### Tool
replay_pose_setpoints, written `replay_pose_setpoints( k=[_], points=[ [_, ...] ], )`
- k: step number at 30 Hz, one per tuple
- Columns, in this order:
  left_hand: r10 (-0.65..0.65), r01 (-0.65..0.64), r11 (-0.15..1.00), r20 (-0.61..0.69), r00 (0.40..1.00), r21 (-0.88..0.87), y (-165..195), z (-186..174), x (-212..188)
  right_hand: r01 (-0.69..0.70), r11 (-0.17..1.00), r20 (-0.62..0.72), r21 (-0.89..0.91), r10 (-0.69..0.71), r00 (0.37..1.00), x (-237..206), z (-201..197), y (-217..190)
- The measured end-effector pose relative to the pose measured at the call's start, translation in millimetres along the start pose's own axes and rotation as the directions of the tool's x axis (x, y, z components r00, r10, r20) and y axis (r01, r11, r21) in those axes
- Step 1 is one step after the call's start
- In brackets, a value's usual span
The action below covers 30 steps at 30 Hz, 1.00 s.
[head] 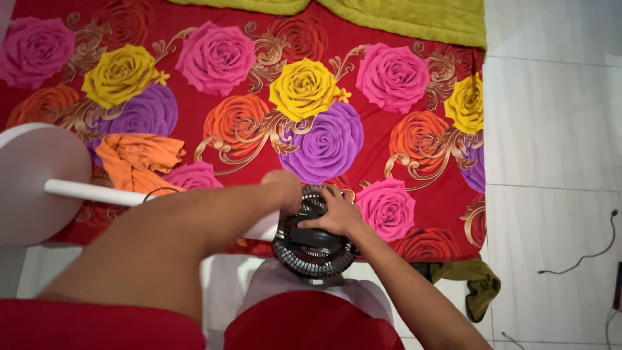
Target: The person kneels on the floor and disassembles the front grille of a pedestal fan, then wipes the fan head and blades with a cloth. They unplug the fan's power cord from the wall, carry the fan head across the room, spray it with liquid from a spray bottle, and use a screwdriver to remove the cover of a wall power socket.
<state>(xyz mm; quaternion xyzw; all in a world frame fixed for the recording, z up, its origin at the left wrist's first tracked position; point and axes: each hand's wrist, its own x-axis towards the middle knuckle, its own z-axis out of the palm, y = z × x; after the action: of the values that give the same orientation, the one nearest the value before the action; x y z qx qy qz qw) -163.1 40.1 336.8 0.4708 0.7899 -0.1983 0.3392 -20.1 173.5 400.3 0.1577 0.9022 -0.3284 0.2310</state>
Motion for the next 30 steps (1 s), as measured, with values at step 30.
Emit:
replay_pose_setpoints(
  k=[30],
  points=[
    [-0.003, 0.208, 0.787, 0.334, 0.942, -0.581, -26.0, -40.4, -17.4, 0.12, 0.992, -0.122, 0.035, -0.115, 0.986, -10.1, 8.7, 12.2]
  ],
)
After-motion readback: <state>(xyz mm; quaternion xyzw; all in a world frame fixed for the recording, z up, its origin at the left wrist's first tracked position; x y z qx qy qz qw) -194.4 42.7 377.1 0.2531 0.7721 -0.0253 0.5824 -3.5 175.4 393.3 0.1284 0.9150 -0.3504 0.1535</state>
